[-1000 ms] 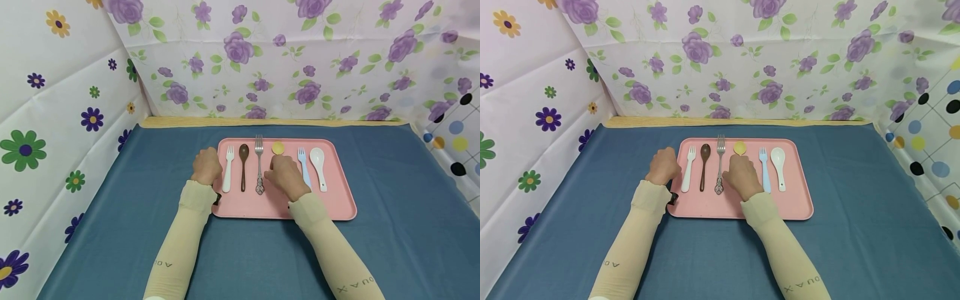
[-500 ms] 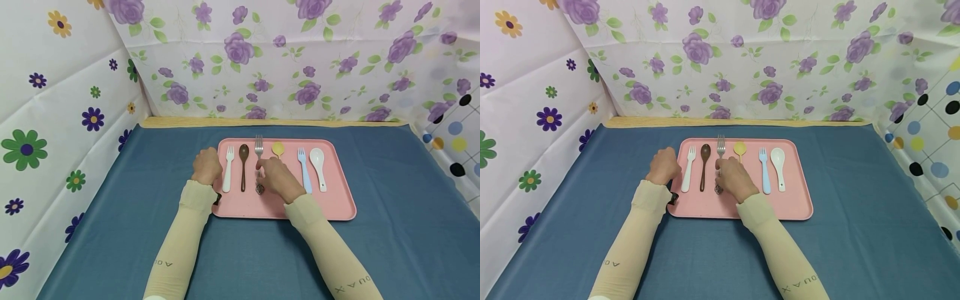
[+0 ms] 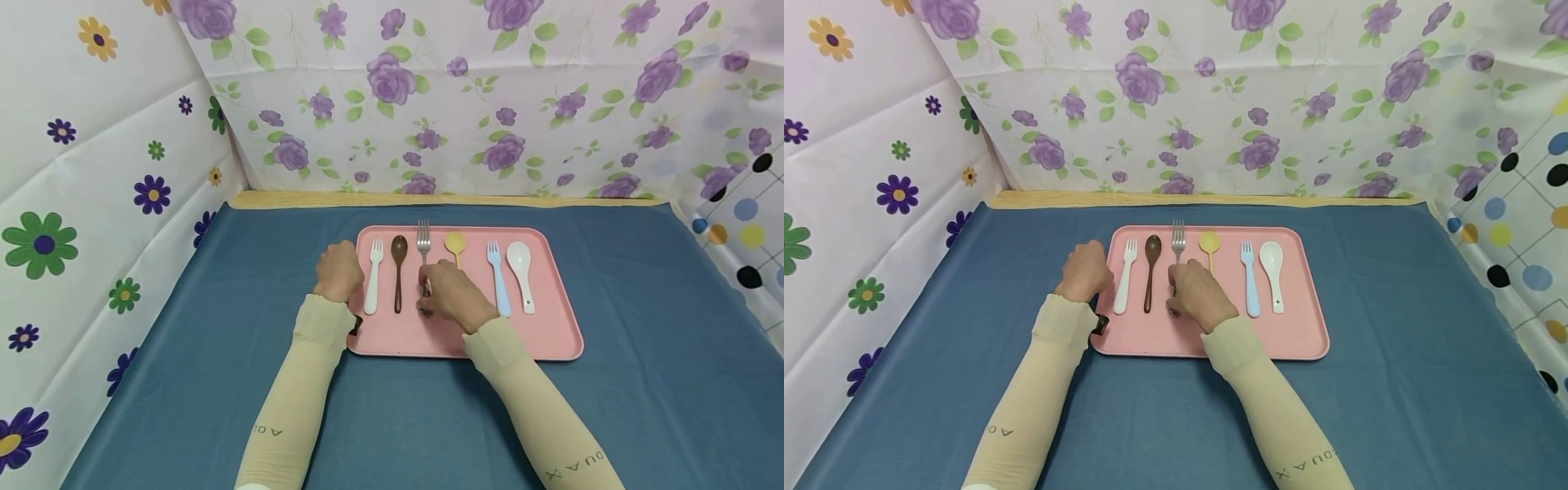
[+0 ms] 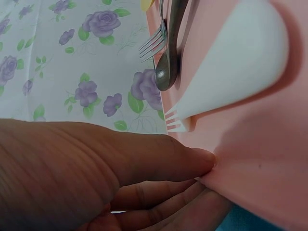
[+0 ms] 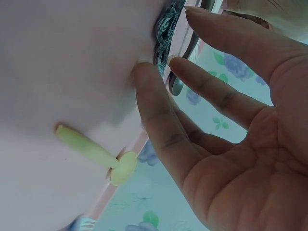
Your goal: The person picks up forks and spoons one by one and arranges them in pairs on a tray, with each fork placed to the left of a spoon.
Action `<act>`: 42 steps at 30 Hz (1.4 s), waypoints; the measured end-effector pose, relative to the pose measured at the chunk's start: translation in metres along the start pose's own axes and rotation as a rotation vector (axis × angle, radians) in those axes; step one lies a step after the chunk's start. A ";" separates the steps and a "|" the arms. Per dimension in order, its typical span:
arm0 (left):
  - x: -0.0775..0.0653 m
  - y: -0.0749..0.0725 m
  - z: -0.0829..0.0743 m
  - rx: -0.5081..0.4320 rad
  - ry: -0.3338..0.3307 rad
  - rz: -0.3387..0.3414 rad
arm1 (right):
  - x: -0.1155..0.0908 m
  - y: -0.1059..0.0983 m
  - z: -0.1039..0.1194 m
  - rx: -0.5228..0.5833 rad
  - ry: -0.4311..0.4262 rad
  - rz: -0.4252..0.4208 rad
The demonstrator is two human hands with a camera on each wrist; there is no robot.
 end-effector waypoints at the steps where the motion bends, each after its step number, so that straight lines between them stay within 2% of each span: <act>1: 0.000 0.000 0.000 0.002 0.001 0.000 | 0.000 0.000 0.000 -0.004 -0.001 0.003; 8: -0.001 -0.001 -0.001 -0.006 -0.003 -0.003 | 0.000 -0.001 0.000 -0.021 -0.020 0.012; 18: -0.002 -0.001 0.000 -0.007 0.003 -0.006 | -0.003 0.000 0.000 0.050 0.033 0.015; 26: -0.001 0.000 0.000 -0.009 -0.003 -0.001 | -0.003 -0.001 -0.002 0.055 0.054 0.029; 42: 0.000 0.000 0.000 -0.016 -0.001 0.002 | -0.006 -0.005 -0.006 0.081 0.054 0.016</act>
Point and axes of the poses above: each hand's wrist, its own x-axis towards the middle knuckle, its own y-axis out of the palm, z = x × y, the point moved 1 cm from there along x, towards the middle knuckle, and after that the axes turned 14 degrees about -y, right-handed, at the moved point
